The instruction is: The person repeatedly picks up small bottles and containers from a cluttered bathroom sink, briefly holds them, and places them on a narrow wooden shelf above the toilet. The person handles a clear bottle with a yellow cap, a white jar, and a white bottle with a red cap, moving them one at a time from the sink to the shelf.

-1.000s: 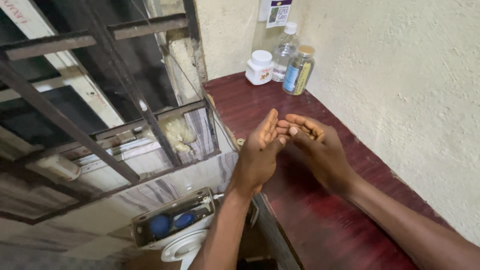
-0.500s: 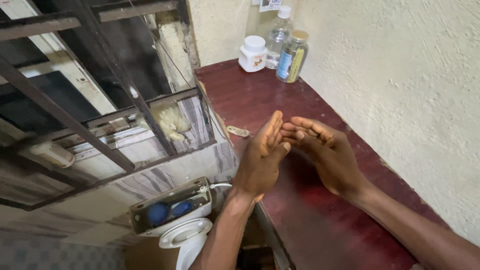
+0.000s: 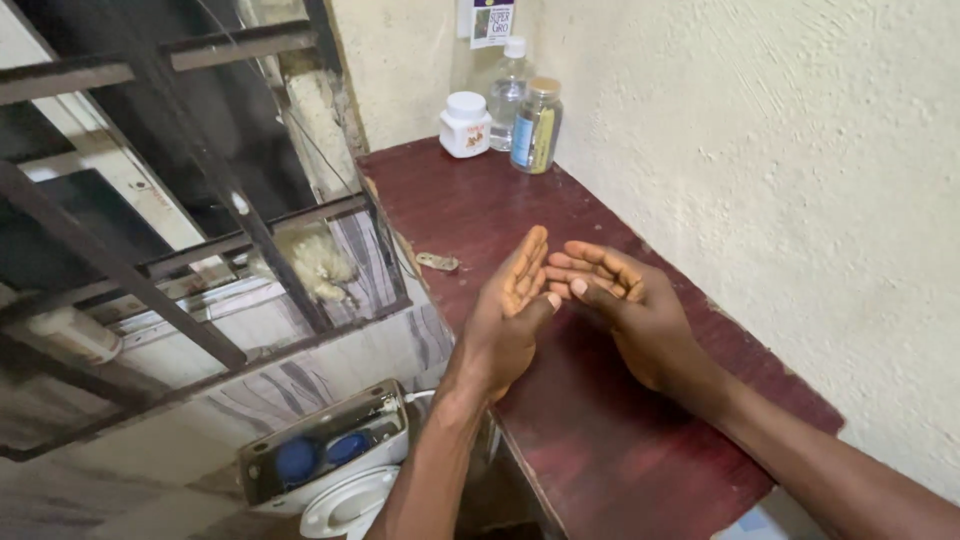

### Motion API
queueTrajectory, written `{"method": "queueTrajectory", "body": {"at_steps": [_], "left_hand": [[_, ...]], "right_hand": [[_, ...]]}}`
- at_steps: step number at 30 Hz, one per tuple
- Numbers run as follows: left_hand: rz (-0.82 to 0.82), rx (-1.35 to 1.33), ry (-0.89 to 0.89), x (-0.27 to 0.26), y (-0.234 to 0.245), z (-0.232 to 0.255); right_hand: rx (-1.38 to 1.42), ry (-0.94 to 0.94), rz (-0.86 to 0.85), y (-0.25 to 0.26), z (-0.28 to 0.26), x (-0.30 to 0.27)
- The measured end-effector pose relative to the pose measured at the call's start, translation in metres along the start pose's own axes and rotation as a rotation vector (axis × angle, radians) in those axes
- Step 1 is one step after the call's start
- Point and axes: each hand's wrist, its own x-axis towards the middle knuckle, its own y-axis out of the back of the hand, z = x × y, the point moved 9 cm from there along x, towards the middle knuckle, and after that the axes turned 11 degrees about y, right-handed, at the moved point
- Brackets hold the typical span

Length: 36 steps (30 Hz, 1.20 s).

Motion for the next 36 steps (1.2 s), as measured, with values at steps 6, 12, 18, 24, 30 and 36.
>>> {"method": "queueTrajectory", "body": {"at_steps": [6,12,18,24,30,36], "left_hand": [[-0.046,0.012,-0.068,-0.011,-0.011,-0.001],[-0.056,0.030,-0.040,-0.021,-0.015,0.000],[-0.113,-0.066,-0.054,-0.025,-0.019,-0.005],[-0.138,-0.051,-0.080,-0.034,-0.024,-0.005],[-0.149,-0.055,-0.097,-0.049,-0.032,-0.006],[-0.212,-0.038,-0.153,-0.064,-0.040,-0.013]], "right_hand": [[-0.035,-0.012,0.014,-0.003,-0.004,-0.006],[-0.088,-0.040,0.052,-0.007,-0.009,-0.011],[-0.081,-0.075,0.150,-0.008,-0.013,-0.021],[-0.114,-0.026,0.139,-0.011,-0.021,-0.029],[-0.181,0.025,0.114,-0.013,-0.031,-0.049],[-0.177,0.085,0.100,-0.021,-0.037,-0.079]]}}
